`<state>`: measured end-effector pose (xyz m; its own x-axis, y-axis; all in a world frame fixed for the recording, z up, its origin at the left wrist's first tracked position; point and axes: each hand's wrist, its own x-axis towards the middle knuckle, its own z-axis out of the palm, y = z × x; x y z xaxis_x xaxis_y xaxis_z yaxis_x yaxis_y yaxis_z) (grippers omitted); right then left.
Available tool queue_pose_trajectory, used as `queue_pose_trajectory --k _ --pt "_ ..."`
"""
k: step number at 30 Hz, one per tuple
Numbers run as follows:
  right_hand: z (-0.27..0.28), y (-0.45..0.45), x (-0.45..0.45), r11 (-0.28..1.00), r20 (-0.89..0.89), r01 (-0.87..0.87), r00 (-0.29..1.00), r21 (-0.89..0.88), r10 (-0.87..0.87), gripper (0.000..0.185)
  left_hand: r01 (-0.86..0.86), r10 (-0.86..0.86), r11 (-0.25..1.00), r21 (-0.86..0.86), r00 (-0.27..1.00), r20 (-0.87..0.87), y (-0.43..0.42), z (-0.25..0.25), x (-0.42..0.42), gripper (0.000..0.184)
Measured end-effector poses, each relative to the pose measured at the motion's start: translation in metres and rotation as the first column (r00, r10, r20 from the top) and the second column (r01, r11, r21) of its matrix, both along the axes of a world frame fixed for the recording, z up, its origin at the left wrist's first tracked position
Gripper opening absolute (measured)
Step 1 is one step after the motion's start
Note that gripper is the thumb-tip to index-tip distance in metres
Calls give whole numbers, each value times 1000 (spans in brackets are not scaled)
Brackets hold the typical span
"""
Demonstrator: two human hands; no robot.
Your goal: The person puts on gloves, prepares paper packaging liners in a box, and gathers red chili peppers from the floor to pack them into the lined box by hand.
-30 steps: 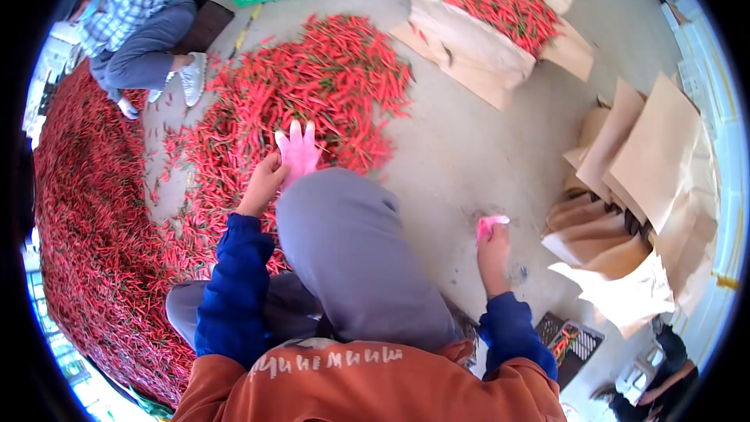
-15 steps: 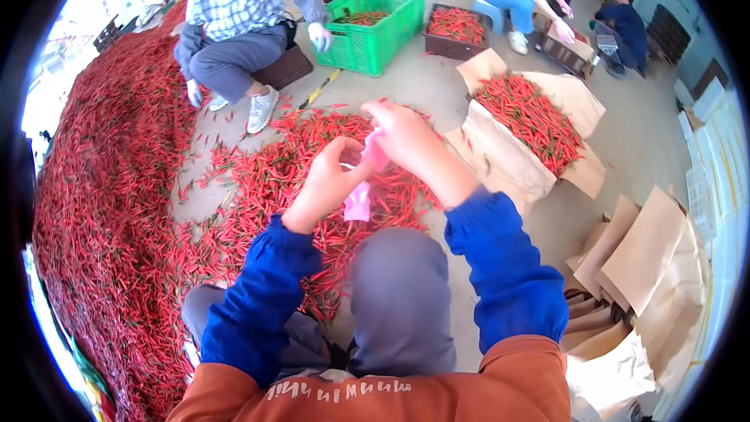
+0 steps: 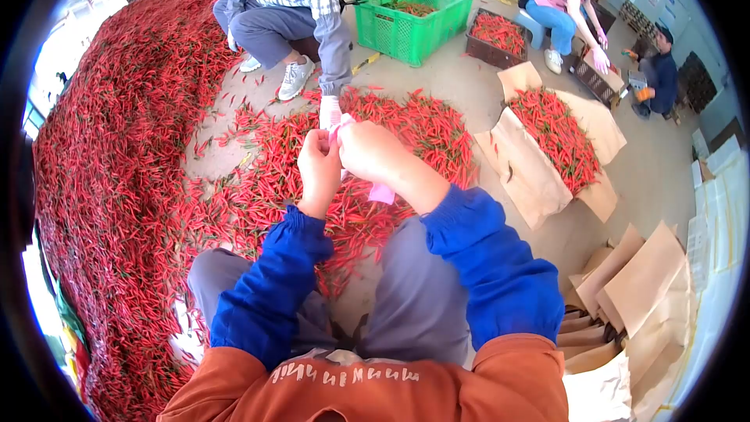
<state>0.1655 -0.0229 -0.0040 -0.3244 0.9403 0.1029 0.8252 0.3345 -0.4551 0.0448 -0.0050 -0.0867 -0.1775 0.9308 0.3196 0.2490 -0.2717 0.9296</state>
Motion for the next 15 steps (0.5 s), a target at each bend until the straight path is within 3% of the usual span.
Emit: queue_pose_trajectory --k 2,6,7,8,11,13,14,15 --pt "-7 6 -4 996 -67 -34 997 -82 28 23 3 2 998 -60 997 83 -15 22 -7 9" --pt "-31 16 -7 950 -314 -78 949 -302 -22 26 25 -30 995 100 998 48 -9 2 -14 5" --pt "-33 19 -6 927 -383 -98 922 -363 -52 25 63 -74 993 105 991 110 -13 6 -14 4" --pt "-29 20 -4 799 -544 -181 814 -574 -206 22 100 -119 988 116 978 173 -21 16 -12 4" --pt "-16 19 5 633 -671 -299 549 -714 -498 19 218 -234 972 85 904 358 -36 30 -8 2" --pt "-8 17 5 700 -760 -301 325 -648 -563 17 313 -279 949 22 810 516 -33 26 -12 1" --pt "-5 15 5 730 -787 -295 205 -617 -582 17 347 -357 929 127 751 556 -32 23 -11 2" --pt "-5 13 6 758 -802 -283 80 -588 -592 16 377 -360 920 107 706 610 -32 21 -9 3"
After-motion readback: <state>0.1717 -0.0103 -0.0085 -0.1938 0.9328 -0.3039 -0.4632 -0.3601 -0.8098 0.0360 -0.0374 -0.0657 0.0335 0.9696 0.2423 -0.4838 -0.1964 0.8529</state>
